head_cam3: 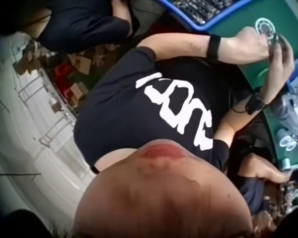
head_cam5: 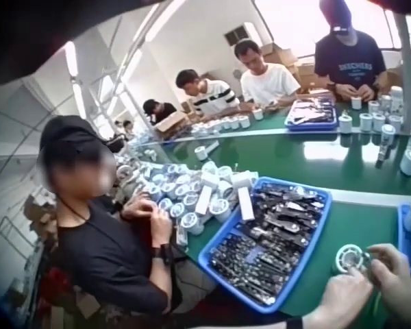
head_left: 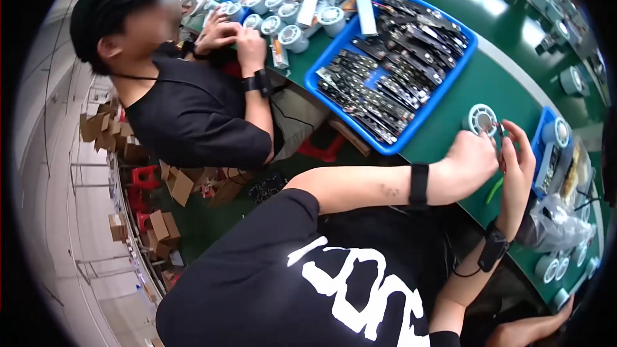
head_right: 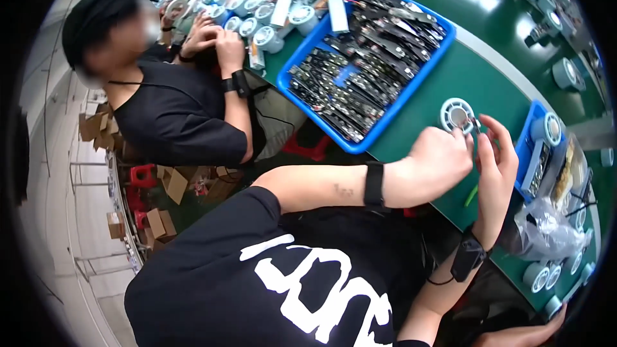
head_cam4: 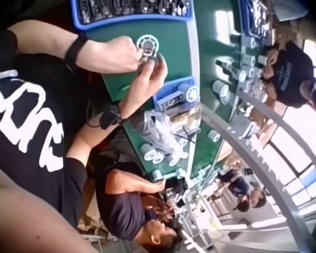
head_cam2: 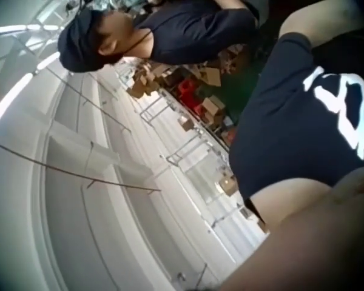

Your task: The person picks up a circuit board and connects a wire from a fan housing to it before pressing the board into the housing. They then pick up a second circuit board from a tray and connect a wire from a different fan housing to it.

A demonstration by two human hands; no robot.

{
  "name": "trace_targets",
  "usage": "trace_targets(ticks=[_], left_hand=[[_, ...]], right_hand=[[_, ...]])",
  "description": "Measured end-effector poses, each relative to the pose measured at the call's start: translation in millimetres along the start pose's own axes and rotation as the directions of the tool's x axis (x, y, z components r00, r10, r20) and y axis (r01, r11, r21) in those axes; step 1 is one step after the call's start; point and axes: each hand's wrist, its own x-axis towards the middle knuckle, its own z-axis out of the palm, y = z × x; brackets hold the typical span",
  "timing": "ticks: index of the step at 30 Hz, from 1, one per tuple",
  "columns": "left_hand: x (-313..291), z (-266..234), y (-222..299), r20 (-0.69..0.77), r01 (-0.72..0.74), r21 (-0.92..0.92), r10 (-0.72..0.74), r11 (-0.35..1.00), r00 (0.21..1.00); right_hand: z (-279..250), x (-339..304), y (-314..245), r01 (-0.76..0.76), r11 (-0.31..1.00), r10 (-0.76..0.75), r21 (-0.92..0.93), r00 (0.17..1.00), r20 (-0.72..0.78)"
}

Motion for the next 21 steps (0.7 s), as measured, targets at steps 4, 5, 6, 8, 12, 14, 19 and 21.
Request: trace_targets(ticks=[4,5,6,8,12,14,19,21], left_hand=[[1,-16,-7,0.120,-0.054,-0.010,0.055,0.998,0.991],[1,-19,-9,0.143,-0.088,-0.029,0.091,0.996,0.986],[-2,-18,-12,0.142,-0.088,-0.027,0.091,0.996,0.986],[-15,-10,-22,-0.143,-0.113,-0.038,0.106,0.993,0.984],[-31,1,-40,-0.359,-0.206,-0.065,0.170,0.976,0.918],[-36,8,-44,-0.397,-0.233,-0.077,0.184,0.969,0.899],[-39,25,-42,-0.475,-0.110,-0.274,-0.035,0.955,0.880],[-35,28,-44,-0.446,-0.030,-0.430,-0.183,0.902,0.876]], right_hand=[[12,1,5,0.107,0.994,-0.107,0.011,0.994,-0.002],[11,0,6,0.112,0.994,-0.112,0.015,0.994,-0.001],[10,0,8,0.074,0.996,-0.074,0.041,0.997,0.004],[7,-4,12,-0.009,0.996,0.008,0.089,1.000,0.015],[6,-19,22,-0.018,0.991,0.028,0.136,0.997,-0.075],[14,-30,27,-0.017,0.984,0.038,0.177,0.992,-0.119],[28,-52,31,0.006,0.953,0.070,0.301,0.968,-0.241],[30,-54,33,0.017,0.945,0.073,0.326,0.962,-0.262]])
